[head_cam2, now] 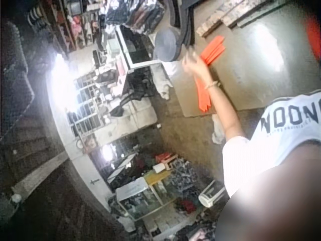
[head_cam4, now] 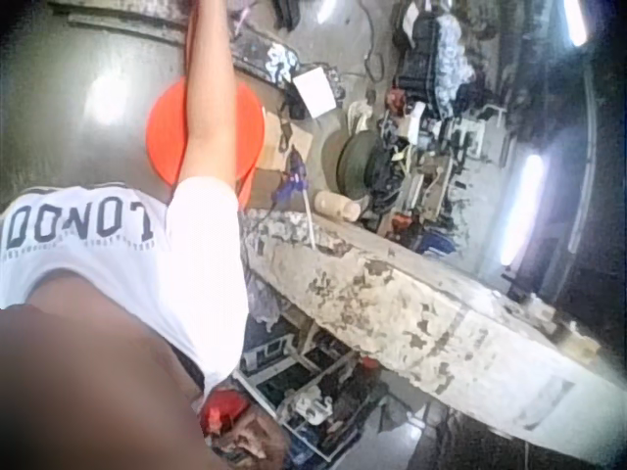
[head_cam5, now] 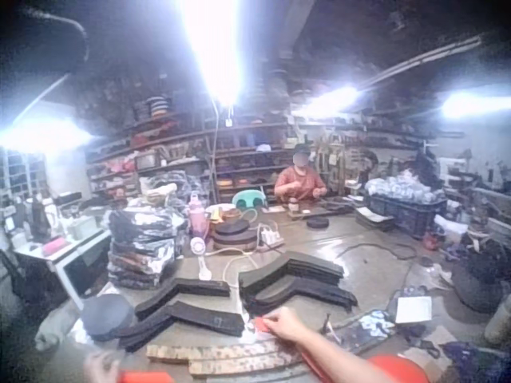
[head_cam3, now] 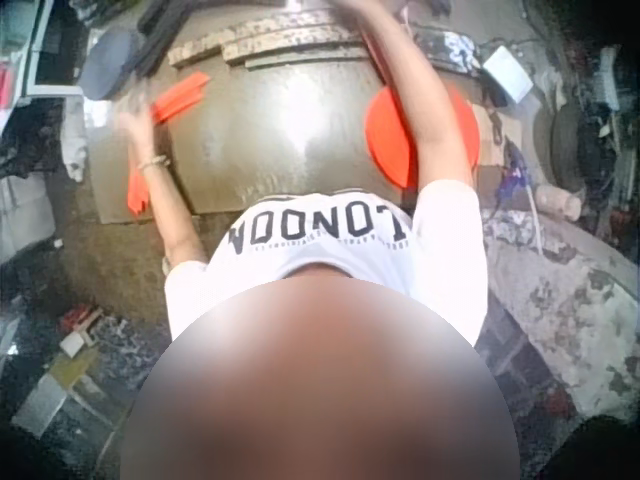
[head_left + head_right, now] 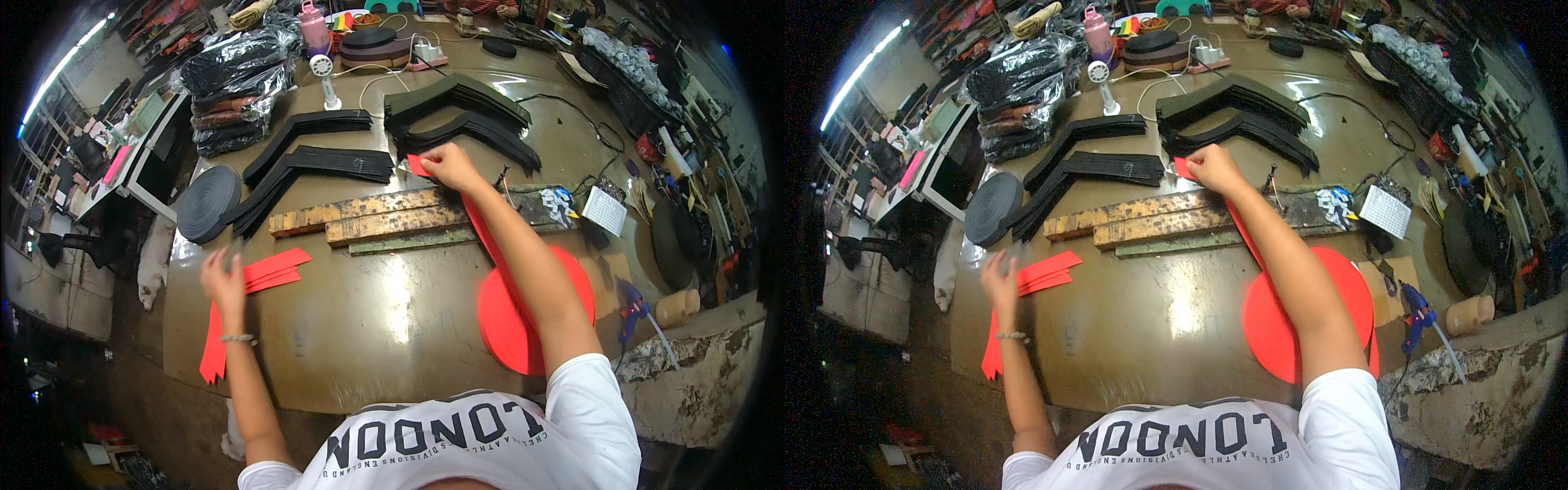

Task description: The person folds and stacks green fabric strips, then handles red circular hat parts and red fabric strips on a workbench. They fold the red strips and place them on the red circles, preparing components for hat assembly.

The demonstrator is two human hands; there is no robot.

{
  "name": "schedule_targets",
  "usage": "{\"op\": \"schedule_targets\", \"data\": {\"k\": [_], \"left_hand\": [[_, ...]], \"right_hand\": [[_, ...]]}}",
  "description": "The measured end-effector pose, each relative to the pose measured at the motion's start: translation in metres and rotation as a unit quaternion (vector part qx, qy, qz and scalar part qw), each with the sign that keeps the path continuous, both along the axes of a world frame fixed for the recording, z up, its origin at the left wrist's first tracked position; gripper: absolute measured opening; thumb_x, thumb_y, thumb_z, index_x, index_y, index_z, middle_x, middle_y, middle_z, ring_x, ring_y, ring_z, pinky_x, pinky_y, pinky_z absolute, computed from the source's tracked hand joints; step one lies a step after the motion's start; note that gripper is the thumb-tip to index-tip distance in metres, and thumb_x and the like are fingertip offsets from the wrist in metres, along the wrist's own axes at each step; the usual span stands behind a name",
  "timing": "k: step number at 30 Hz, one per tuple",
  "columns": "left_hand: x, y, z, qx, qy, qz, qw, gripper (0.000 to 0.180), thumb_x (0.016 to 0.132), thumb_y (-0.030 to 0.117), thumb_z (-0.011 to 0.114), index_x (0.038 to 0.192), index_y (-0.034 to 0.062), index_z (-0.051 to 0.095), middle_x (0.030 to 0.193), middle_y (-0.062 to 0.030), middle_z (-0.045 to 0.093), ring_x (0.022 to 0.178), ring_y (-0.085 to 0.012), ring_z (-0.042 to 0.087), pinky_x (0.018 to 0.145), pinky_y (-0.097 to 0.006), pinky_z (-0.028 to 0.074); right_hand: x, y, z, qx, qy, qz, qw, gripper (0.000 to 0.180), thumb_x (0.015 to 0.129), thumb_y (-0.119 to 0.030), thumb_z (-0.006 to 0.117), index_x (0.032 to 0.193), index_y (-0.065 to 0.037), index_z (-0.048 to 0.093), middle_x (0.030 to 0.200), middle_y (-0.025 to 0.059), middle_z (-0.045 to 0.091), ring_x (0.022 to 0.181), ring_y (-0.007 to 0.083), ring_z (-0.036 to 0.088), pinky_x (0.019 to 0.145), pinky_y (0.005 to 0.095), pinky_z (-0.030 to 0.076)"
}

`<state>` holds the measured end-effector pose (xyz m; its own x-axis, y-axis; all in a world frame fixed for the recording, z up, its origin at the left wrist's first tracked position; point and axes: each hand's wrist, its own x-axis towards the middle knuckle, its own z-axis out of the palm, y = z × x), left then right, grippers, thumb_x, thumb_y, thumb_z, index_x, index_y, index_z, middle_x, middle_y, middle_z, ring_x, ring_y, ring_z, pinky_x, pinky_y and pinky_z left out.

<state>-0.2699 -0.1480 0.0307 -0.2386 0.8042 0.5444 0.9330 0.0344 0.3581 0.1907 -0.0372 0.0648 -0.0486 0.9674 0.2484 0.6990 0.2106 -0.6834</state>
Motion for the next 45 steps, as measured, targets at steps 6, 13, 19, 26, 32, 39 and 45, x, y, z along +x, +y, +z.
{"op": "schedule_targets", "data": {"k": [6, 13, 19, 26, 32, 39, 45], "left_hand": [[0.207, 0.090, 0.005, -0.015, -0.167, -0.338, 0.926, 0.034, 0.092, 0.027, 0.061, 0.114, 0.0017, 0.066, 0.110, -0.0151, 0.067, 0.103, -0.0247, 0.063, 0.091, -0.035, 0.047], [0.291, 0.132, -0.005, -0.219, -0.207, -0.288, 0.909, 0.059, 0.082, 0.047, 0.070, 0.108, -0.0045, 0.065, 0.081, -0.0122, 0.068, 0.071, -0.0184, 0.064, 0.067, -0.032, 0.049], [0.291, 0.146, -0.016, -0.288, -0.206, -0.266, 0.897, 0.051, 0.074, 0.052, 0.072, 0.087, 0.0029, 0.069, 0.076, -0.0135, 0.068, 0.075, -0.0303, 0.067, 0.067, -0.040, 0.049], [0.287, 0.159, -0.027, -0.256, -0.240, -0.308, 0.884, 0.050, 0.074, 0.047, 0.075, 0.080, -0.0010, 0.067, 0.065, -0.0084, 0.064, 0.060, -0.0194, 0.061, 0.061, -0.036, 0.046], [0.288, 0.152, -0.015, -0.269, -0.252, -0.319, 0.873, 0.037, 0.079, 0.033, 0.077, 0.082, -0.0024, 0.068, 0.062, 0.0006, 0.059, 0.053, -0.0048, 0.047, 0.049, -0.023, 0.033], [0.289, 0.145, -0.004, -0.293, -0.255, -0.304, 0.870, 0.044, 0.078, 0.035, 0.078, 0.093, -0.0049, 0.067, 0.065, -0.0004, 0.060, 0.054, -0.0053, 0.049, 0.050, -0.023, 0.036], [0.290, 0.143, -0.009, -0.241, -0.206, -0.271, 0.909, 0.064, 0.075, 0.044, 0.078, 0.114, -0.0040, 0.061, 0.071, -0.0036, 0.061, 0.059, -0.0094, 0.054, 0.056, -0.025, 0.042]], "right_hand": [[0.014, 0.015, -0.027, -0.084, 0.033, -0.009, 0.996, 0.026, 0.077, -0.023, 0.066, 0.097, -0.007, 0.074, 0.091, 0.0190, 0.070, 0.083, 0.0326, 0.069, 0.078, 0.0388, 0.054], [0.005, 0.026, -0.028, -0.092, -0.023, 0.005, 0.995, 0.029, 0.080, -0.026, 0.067, 0.103, -0.009, 0.073, 0.087, 0.0154, 0.072, 0.075, 0.0227, 0.069, 0.071, 0.0349, 0.053], [0.046, -0.008, 0.049, -0.204, -0.096, 0.068, 0.972, 0.054, 0.084, -0.045, 0.067, 0.112, 0.001, 0.068, 0.083, 0.0108, 0.068, 0.060, 0.0150, 0.059, 0.057, 0.0307, 0.049], [0.150, -0.106, 0.055, -0.248, 0.117, -0.053, 0.960, 0.037, 0.083, -0.042, 0.072, 0.074, -0.008, 0.064, 0.058, -0.0037, 0.049, 0.049, 0.0069, 0.040, 0.042, 0.0253, 0.029], [0.161, -0.124, -0.010, -0.284, 0.240, -0.073, 0.925, 0.027, 0.088, -0.038, 0.068, 0.080, -0.013, 0.060, 0.060, -0.0076, 0.042, 0.051, 0.0047, 0.034, 0.047, 0.0221, 0.026], [0.163, -0.124, -0.009, -0.327, 0.270, -0.061, 0.903, 0.025, 0.090, -0.038, 0.066, 0.083, -0.015, 0.060, 0.060, -0.0093, 0.039, 0.050, 0.0040, 0.031, 0.046, 0.0213, 0.024], [0.168, -0.119, -0.015, -0.352, 0.279, -0.035, 0.893, 0.025, 0.090, -0.037, 0.066, 0.082, -0.014, 0.058, 0.059, -0.0086, 0.038, 0.049, 0.0045, 0.030, 0.046, 0.0219, 0.022]]}}
